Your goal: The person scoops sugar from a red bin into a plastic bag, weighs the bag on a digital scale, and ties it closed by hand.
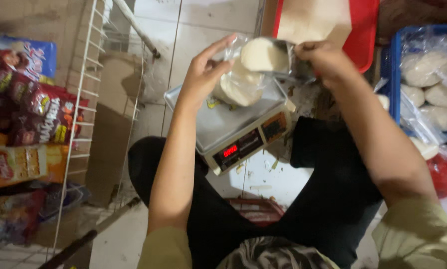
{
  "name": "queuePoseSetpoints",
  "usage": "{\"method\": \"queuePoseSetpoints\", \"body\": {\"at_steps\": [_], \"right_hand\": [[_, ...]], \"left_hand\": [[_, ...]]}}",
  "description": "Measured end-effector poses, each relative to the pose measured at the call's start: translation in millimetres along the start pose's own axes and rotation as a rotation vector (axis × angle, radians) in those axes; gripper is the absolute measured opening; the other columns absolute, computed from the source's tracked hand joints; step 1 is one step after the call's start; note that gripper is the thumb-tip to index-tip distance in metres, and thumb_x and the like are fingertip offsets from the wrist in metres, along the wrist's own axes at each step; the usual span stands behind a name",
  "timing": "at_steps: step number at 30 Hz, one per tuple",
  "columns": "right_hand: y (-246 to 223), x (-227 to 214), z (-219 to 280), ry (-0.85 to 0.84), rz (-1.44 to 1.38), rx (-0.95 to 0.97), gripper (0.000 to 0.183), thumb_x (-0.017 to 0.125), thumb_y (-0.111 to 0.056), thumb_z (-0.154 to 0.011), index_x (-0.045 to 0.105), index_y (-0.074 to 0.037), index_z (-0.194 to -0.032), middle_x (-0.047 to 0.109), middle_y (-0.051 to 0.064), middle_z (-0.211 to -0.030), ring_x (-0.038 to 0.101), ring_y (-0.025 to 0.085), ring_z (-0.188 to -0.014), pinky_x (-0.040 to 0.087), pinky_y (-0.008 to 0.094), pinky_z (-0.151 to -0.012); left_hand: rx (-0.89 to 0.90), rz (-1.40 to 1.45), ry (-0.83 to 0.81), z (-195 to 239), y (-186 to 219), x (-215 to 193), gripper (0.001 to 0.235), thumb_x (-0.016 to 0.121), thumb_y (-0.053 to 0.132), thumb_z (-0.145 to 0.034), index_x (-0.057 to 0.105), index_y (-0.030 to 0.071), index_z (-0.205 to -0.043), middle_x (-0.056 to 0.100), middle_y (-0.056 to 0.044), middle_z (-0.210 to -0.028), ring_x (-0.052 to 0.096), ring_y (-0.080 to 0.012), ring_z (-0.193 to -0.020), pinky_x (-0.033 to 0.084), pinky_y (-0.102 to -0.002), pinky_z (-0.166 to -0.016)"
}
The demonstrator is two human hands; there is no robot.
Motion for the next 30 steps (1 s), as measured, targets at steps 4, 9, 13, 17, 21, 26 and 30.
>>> {"method": "queuePoseSetpoints", "body": {"at_steps": [4, 9, 13, 17, 21, 26, 30], "right_hand": [[10, -24, -13, 0.009, 0.014, -0.171, 0.011, 0.072, -0.009, -0.096, 0.074, -0.009, -0.107, 0.074, -0.001, -0.104, 0.066, 0.013, -0.102, 0.048, 0.029, -0.097], [-10, -38, 2, -0.131, -0.153, -0.381, 0.013, 0.067, 0.004, -0.102, 0.069, -0.007, -0.109, 0.069, -0.001, -0.106, 0.065, 0.013, -0.104, 0.049, 0.031, -0.1], [-7, -47, 7, -0.122, -0.179, -0.253, 0.013, 0.063, 0.004, -0.102, 0.069, -0.008, -0.103, 0.068, -0.002, -0.102, 0.064, 0.01, -0.094, 0.049, 0.027, -0.088], [-4, -58, 7, -0.226, -0.438, -0.249, 0.023, 0.066, 0.004, -0.105, 0.063, -0.012, -0.09, 0.066, -0.004, -0.093, 0.062, 0.009, -0.084, 0.05, 0.026, -0.08], [10, -83, -1, -0.263, -0.441, -0.299, 0.023, 0.063, 0.005, -0.101, 0.06, -0.011, -0.084, 0.063, -0.003, -0.088, 0.059, 0.01, -0.082, 0.05, 0.026, -0.078], [40, -124, -19, 0.009, -0.342, -0.079, 0.016, 0.06, 0.001, -0.103, 0.073, -0.004, -0.11, 0.075, 0.002, -0.107, 0.072, 0.015, -0.1, 0.059, 0.031, -0.09], [75, -160, -46, 0.198, -0.304, 0.032, 0.011, 0.067, -0.007, -0.105, 0.075, 0.0, -0.111, 0.076, 0.005, -0.1, 0.071, 0.017, -0.087, 0.056, 0.032, -0.078]], "left_hand": [[0.08, -0.065, 0.016, -3, -13, 5, 0.054, 0.075, 0.012, -0.098, 0.058, 0.012, -0.149, 0.061, -0.001, -0.151, 0.045, -0.0041, -0.073, 0.049, -0.021, -0.075], [0.129, -0.091, 0.074, -13, -38, 6, 0.05, 0.082, 0.015, -0.103, 0.062, 0.009, -0.148, 0.071, -0.003, -0.137, 0.057, -0.0079, -0.088, 0.056, -0.026, -0.083], [0.115, -0.076, 0.085, -20, -41, 6, 0.05, 0.082, 0.017, -0.099, 0.062, 0.009, -0.145, 0.071, -0.002, -0.133, 0.058, -0.008, -0.084, 0.055, -0.025, -0.078], [0.196, -0.109, 0.077, -20, -27, 8, 0.046, 0.08, 0.017, -0.1, 0.063, 0.012, -0.142, 0.062, -0.003, -0.146, 0.068, -0.0088, -0.093, 0.056, -0.025, -0.079], [0.248, -0.327, 0.135, -19, -16, 7, 0.045, 0.082, 0.016, -0.101, 0.066, 0.02, -0.142, 0.062, -0.004, -0.142, 0.064, -0.0109, -0.111, 0.054, -0.024, -0.083], [0.281, -0.419, 0.095, -17, 2, 12, 0.05, 0.078, 0.014, -0.102, 0.062, 0.027, -0.148, 0.062, -0.002, -0.14, 0.056, -0.0123, -0.12, 0.05, -0.022, -0.081], [0.213, -0.356, 0.104, -16, 6, 13, 0.05, 0.076, 0.012, -0.101, 0.063, 0.03, -0.146, 0.062, -0.001, -0.14, 0.06, -0.0114, -0.12, 0.05, -0.022, -0.083]]}}
Point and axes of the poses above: each hand's wrist, its own z-axis away from the middle knuckle, its own x-axis out of the palm, y = z × x, the point moved 8 cm from there along -z, towards the middle knuckle
